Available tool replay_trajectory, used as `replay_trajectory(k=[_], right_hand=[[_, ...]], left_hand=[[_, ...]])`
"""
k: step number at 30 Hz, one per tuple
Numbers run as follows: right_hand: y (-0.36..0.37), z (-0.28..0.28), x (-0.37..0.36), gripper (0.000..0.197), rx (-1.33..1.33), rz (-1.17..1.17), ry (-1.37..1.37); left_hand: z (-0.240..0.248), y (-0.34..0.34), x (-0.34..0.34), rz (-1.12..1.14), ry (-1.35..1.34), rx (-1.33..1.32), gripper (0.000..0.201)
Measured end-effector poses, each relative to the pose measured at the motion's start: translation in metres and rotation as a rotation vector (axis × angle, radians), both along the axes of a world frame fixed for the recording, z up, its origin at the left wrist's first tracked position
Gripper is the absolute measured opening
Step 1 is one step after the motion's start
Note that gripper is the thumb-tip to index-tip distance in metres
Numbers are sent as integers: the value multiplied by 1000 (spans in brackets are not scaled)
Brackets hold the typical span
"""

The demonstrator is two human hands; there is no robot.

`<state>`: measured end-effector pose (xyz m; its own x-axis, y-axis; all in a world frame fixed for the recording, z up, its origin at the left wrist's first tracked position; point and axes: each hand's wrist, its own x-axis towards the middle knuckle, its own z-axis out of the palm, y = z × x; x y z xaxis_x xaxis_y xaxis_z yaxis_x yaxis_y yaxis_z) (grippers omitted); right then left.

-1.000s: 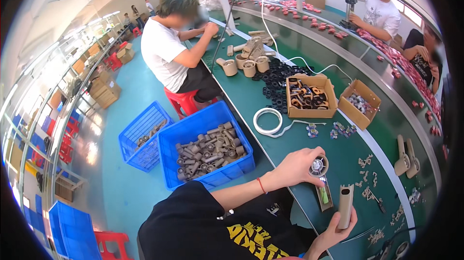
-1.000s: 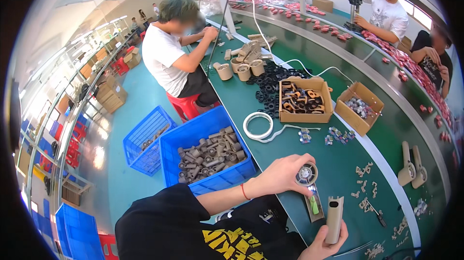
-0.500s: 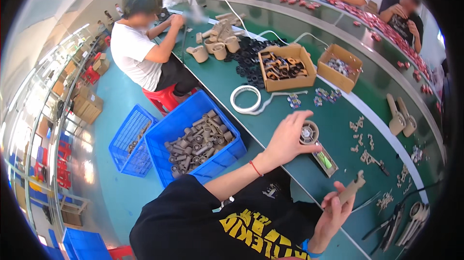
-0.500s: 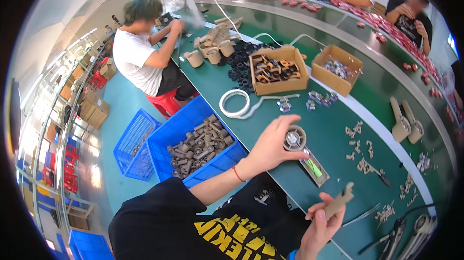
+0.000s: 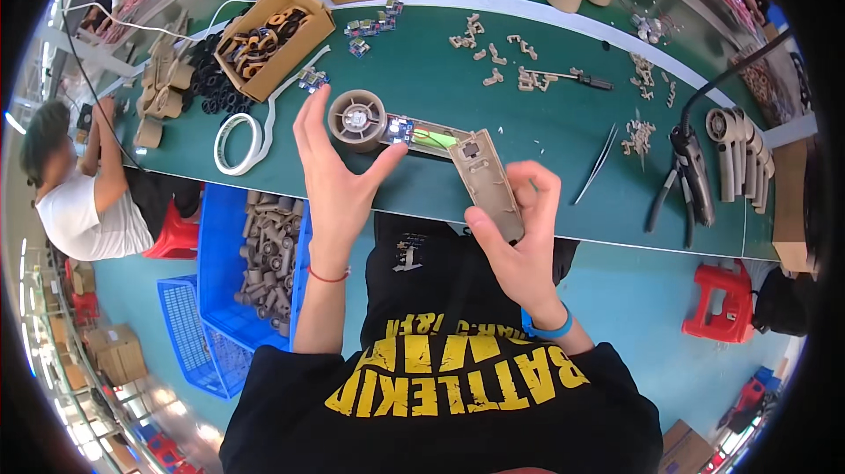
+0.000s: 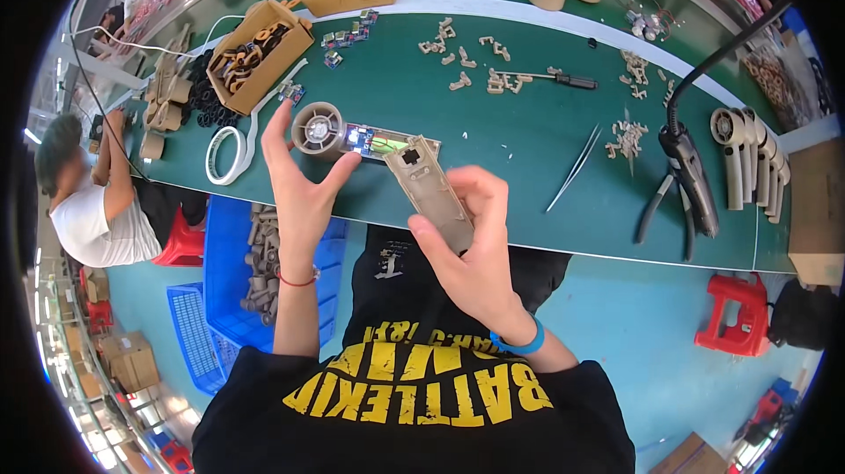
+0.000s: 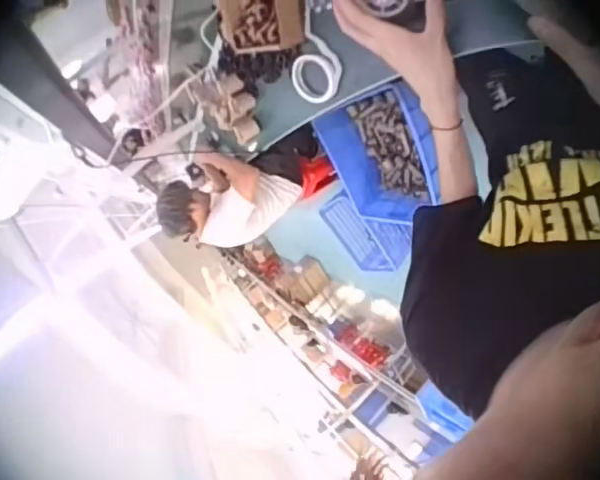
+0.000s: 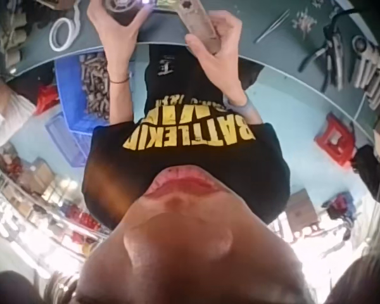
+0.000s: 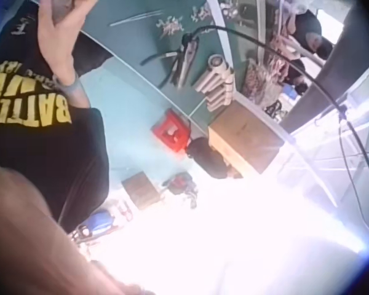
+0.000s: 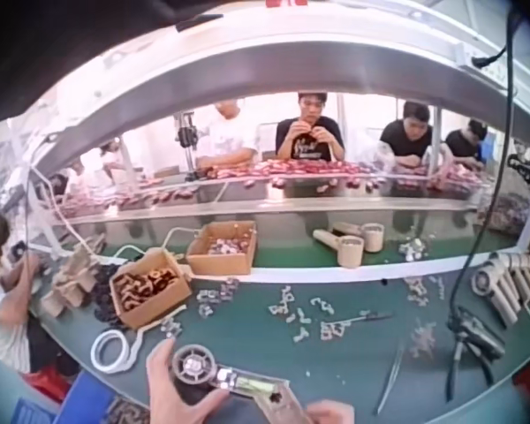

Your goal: Assembling a handheld electric fan by installing the circuit board and using an electric screwdriver.

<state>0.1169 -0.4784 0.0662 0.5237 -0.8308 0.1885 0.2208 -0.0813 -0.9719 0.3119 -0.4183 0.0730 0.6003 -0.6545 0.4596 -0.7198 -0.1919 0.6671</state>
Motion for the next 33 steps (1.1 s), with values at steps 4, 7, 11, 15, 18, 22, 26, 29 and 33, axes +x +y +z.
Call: replay_trajectory(k=[4,7,11,15,18,22,26,29,33], right_hand=[[-3,4,-12,51,25,82,77],[-4,5,-16,54,-59,84,80],[-6,5,-24,41,384,316,-111],[-7,5,-32,32,549,478,-260],[-12,2,-40,33,415,345,-80],[-27,20,-54,21,355,279,-12],[-55,38,-61,38,266,197,194],[-76,41,-59,44,105,150,306],[-109,57,-59,35,55,190,556]], left_hand=[[6,8,-11,29,-86,-33,86],[7,10,-14,19,-87,-72,82],[3,0,-4,-74,104,-109,76],[-4,-6,6,-123,152,-40,74],[-2,-4,9,-129,240,-65,68],[-3,3,4,-185,270,-66,65],[-1,8,4,-229,189,-38,66],[13,8,6,-257,121,81,63],[22,1,13,-307,-128,127,54]])
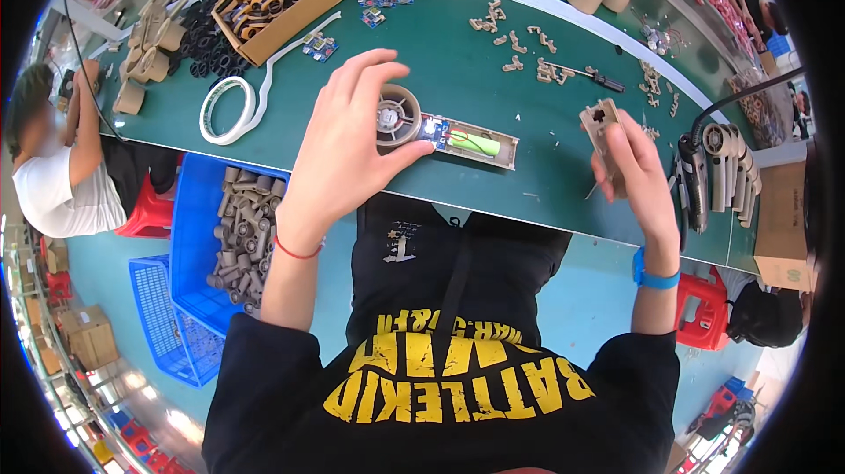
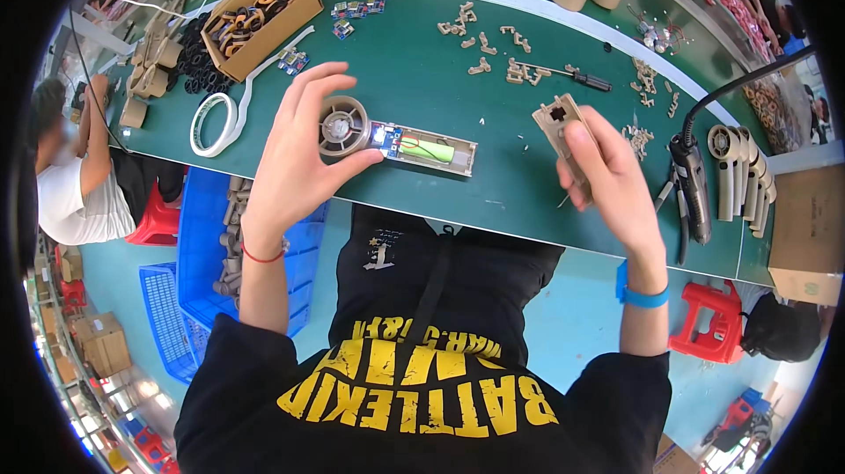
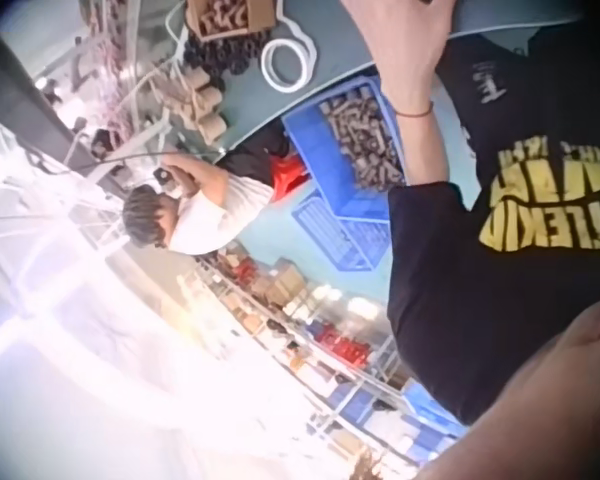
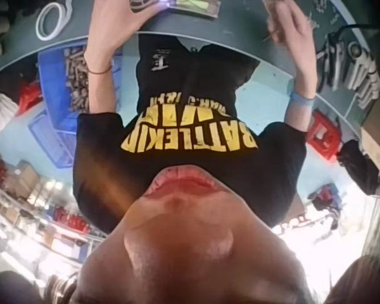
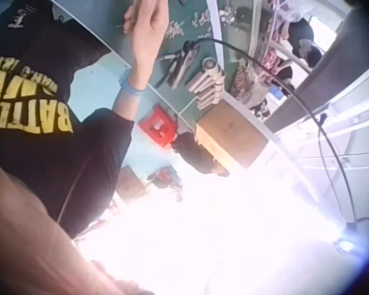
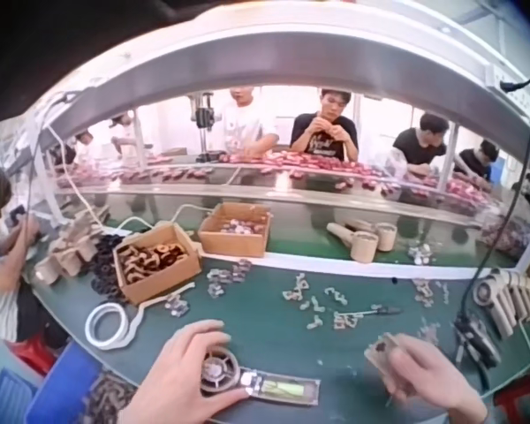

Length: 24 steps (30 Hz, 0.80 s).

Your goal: Assembling a handheld electric fan by installing the circuit board and using an electric screwdriver.

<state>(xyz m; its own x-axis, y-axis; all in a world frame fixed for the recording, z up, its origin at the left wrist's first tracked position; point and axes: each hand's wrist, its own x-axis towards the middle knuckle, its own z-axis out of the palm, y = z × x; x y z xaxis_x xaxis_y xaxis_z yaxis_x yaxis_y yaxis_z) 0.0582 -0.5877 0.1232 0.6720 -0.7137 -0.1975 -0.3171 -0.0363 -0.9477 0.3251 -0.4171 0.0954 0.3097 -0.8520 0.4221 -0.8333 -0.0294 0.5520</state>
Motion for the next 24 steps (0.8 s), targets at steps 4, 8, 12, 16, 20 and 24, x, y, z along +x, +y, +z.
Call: replay_trajectory(k=[4,8,12,16,20,24], right_hand=[[-25,-2,13,24,-223,136,162],[-39,0,27,21,-315,253,285],[-49,-3,36,20,-348,276,388],[-65,-17,32,19,-757,355,277],[-70,-18,31,20,-892,416,249],[-64,-16,33,22,-537,322,348]], left_hand=[[11,-6,8,-243,-238,-3,41],[11,-9,8,-308,-166,149,34],[7,-11,9,-318,-128,167,30],[8,-9,8,-323,-87,152,31],[14,-7,3,-361,-64,201,30],[11,-10,-2,-370,-30,186,29]])
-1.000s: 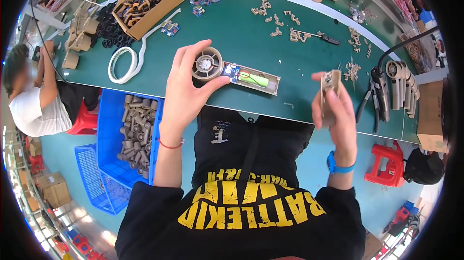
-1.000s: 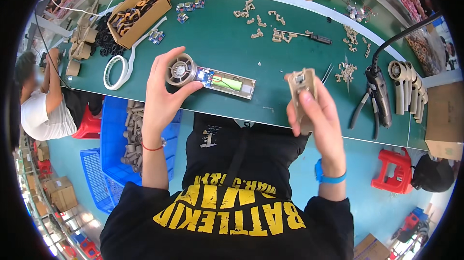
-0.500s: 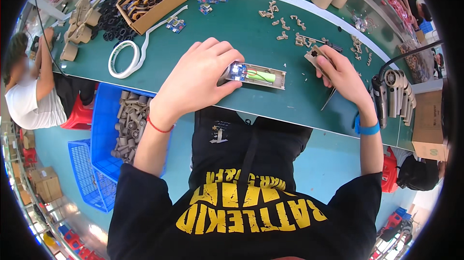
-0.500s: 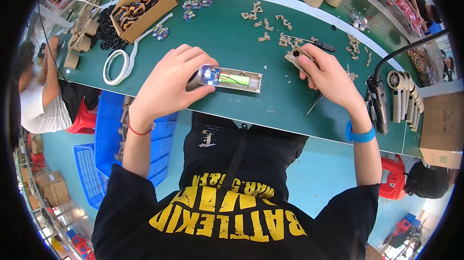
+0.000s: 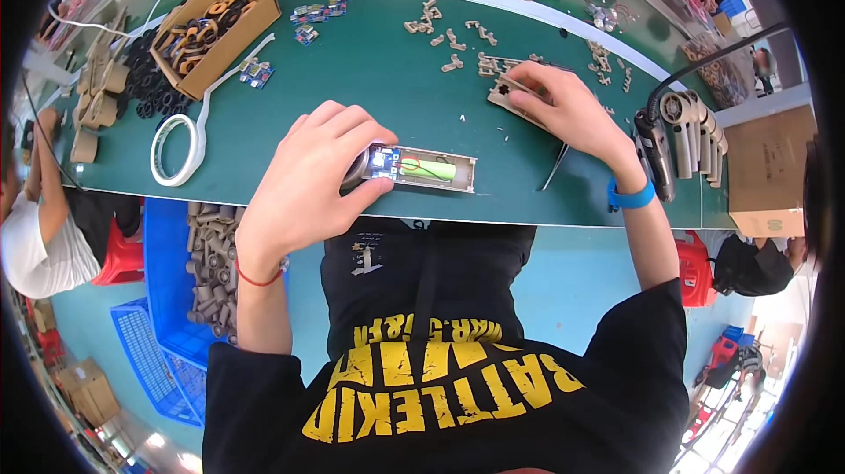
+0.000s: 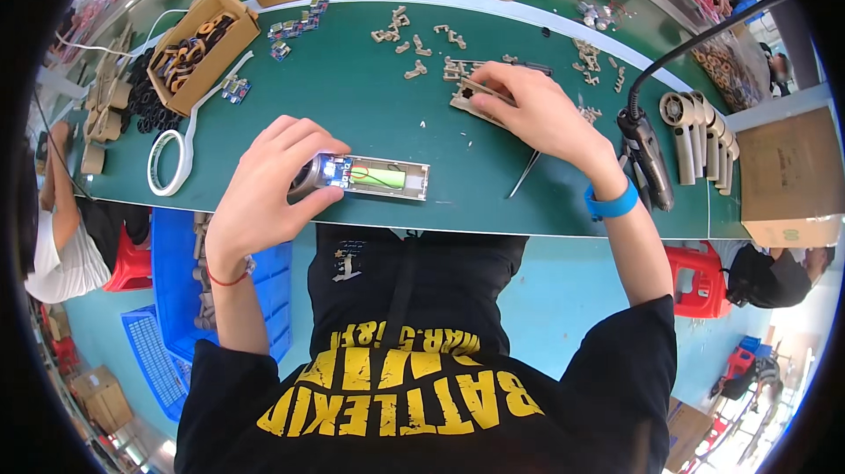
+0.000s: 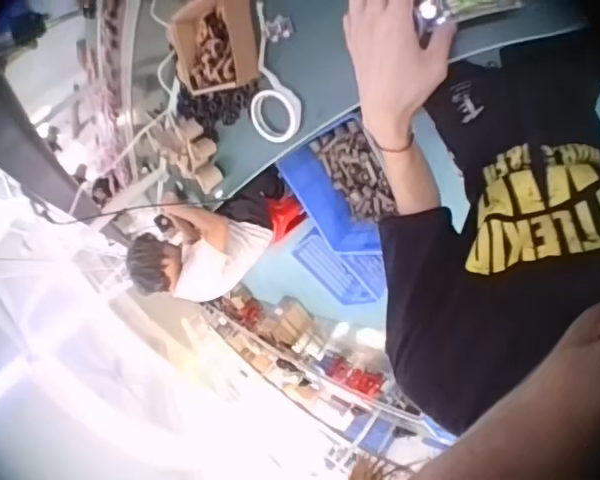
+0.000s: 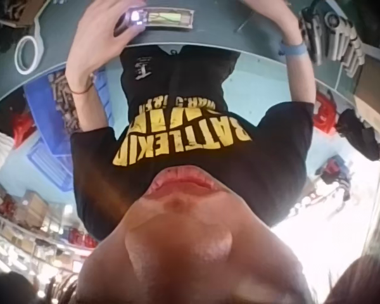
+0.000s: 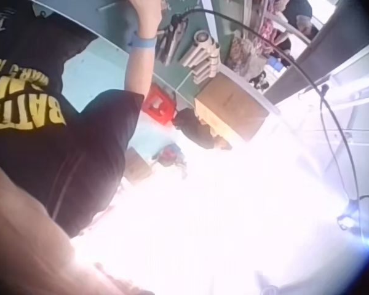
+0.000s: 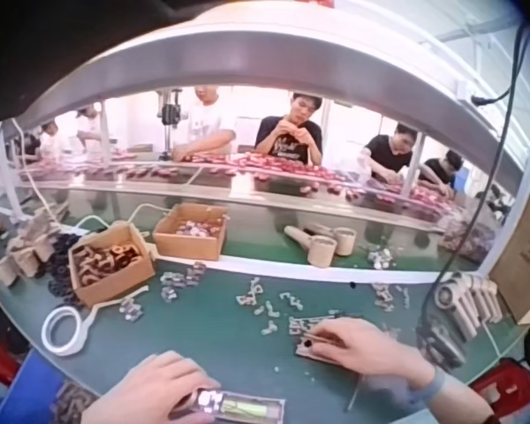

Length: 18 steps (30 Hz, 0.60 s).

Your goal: Assembling a handheld electric fan by installing the circuit board and using an electric screwdriver.

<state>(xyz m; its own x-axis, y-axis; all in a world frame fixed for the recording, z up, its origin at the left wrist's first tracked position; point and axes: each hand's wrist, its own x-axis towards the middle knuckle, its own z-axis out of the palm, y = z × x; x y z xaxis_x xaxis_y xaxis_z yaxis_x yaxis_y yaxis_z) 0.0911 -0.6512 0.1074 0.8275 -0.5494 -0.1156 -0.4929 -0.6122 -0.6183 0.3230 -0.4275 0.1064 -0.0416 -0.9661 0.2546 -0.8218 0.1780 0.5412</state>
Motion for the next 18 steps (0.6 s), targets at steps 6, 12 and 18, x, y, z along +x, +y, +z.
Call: replay_trajectory(k=[6,12,18], right_hand=[[14,16,-24,21,-522,46,-119],[45,28,-62,24,-549,275,113],[57,27,-78,23,-385,33,-73]], left_hand=[[-1,-1,-2,32,10,-41,31],[-1,3,-1,37,9,-22,31],[-6,-1,-15,-29,26,-40,37]])
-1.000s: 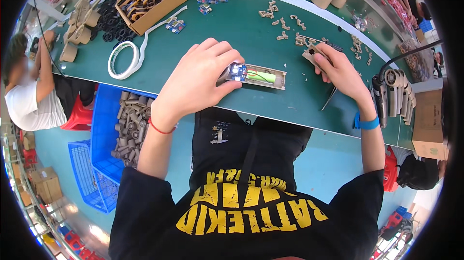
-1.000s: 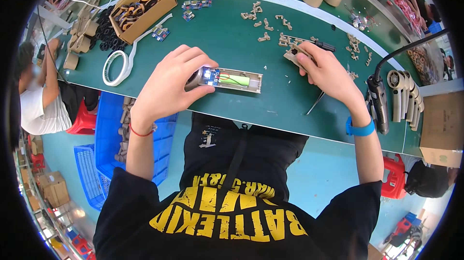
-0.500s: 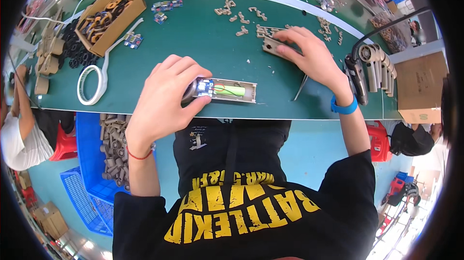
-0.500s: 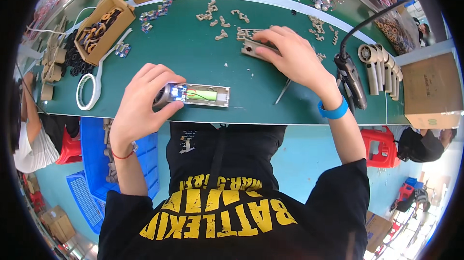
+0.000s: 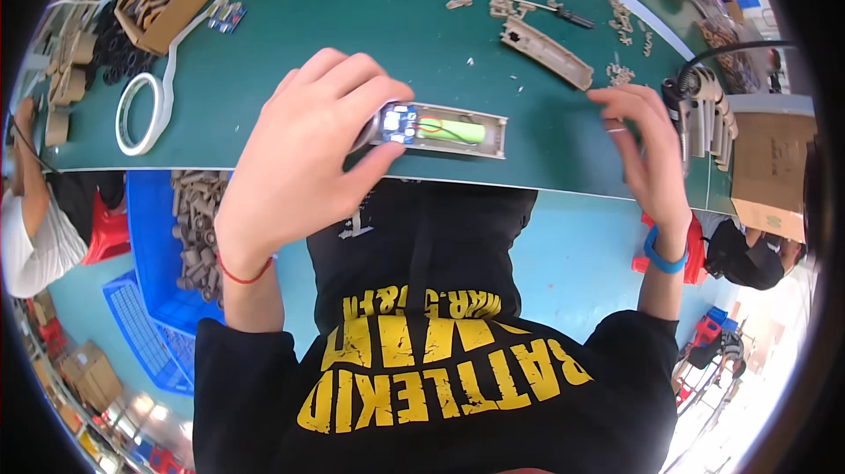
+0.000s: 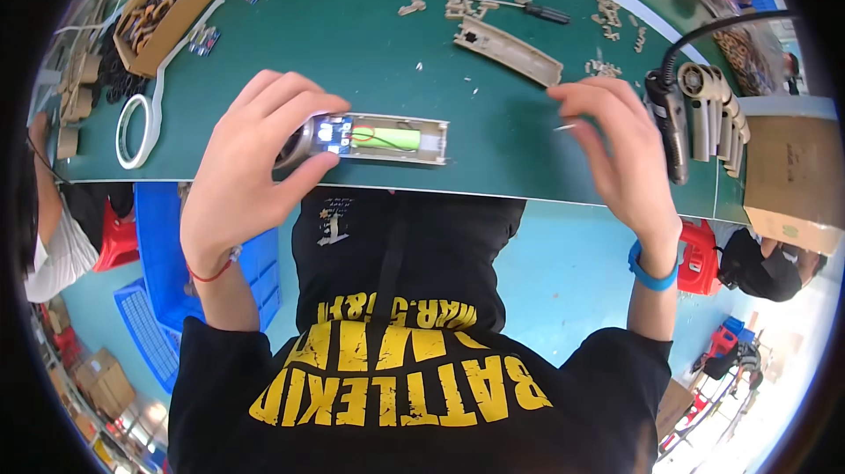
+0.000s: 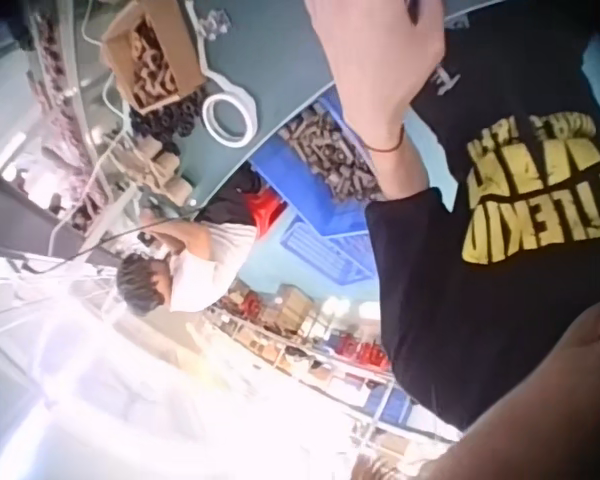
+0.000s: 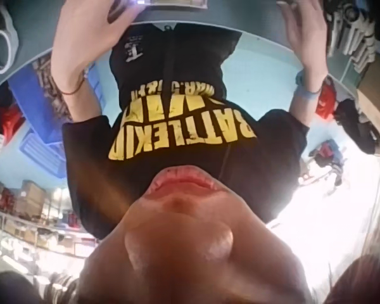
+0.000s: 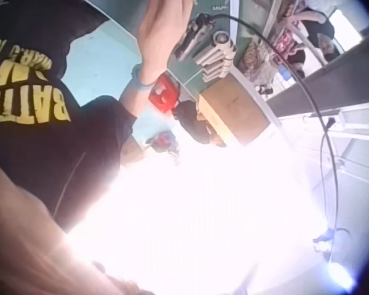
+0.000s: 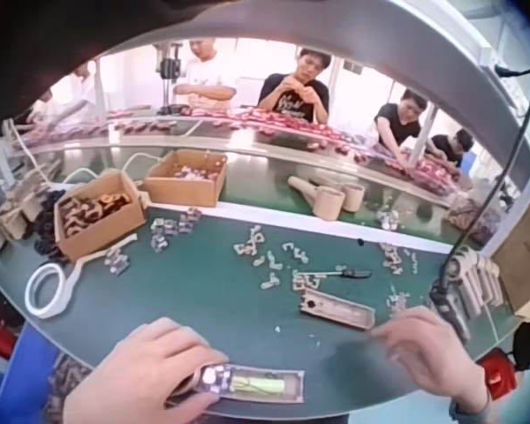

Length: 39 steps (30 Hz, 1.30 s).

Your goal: Assembling a handheld electric fan by installing the circuit board and using an electric screwdriver.

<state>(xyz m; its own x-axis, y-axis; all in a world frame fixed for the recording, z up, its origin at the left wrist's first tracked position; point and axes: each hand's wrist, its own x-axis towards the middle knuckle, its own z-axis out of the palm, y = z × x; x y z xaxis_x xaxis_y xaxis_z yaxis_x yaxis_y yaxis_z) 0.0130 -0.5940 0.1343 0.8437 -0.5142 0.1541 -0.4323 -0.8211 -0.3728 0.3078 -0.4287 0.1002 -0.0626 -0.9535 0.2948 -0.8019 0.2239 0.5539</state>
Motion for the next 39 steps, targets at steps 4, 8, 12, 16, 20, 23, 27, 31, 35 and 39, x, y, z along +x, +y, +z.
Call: replay_trajectory(k=[4,8,12,16,20,23,27,31,35,39], right_hand=[[13,-11,-9,22,315,-81,-545],[27,-38,12,21,464,-240,-484],[32,-60,4,22,583,-247,-407],[42,-52,23,14,622,-197,-791],[62,-52,77,20,588,-37,-875],[69,-49,109,15,549,-39,-717],[66,-53,114,17,648,-40,-624],[66,-58,118,15,642,-56,-661],[67,-58,119,15,593,-39,-656],[64,-52,115,14,524,30,-525]], left_hand=[[-1,0,-2,36,-11,-6,35],[-3,1,-2,54,2,5,35],[-3,2,-2,57,-3,18,35],[-4,2,-1,54,-6,18,36],[-6,2,0,69,1,52,36],[-10,4,-2,97,44,-26,35],[-9,4,-2,122,39,16,34],[-9,6,-1,127,63,53,35],[0,1,-5,106,52,17,37],[-4,1,0,78,23,-19,38]])
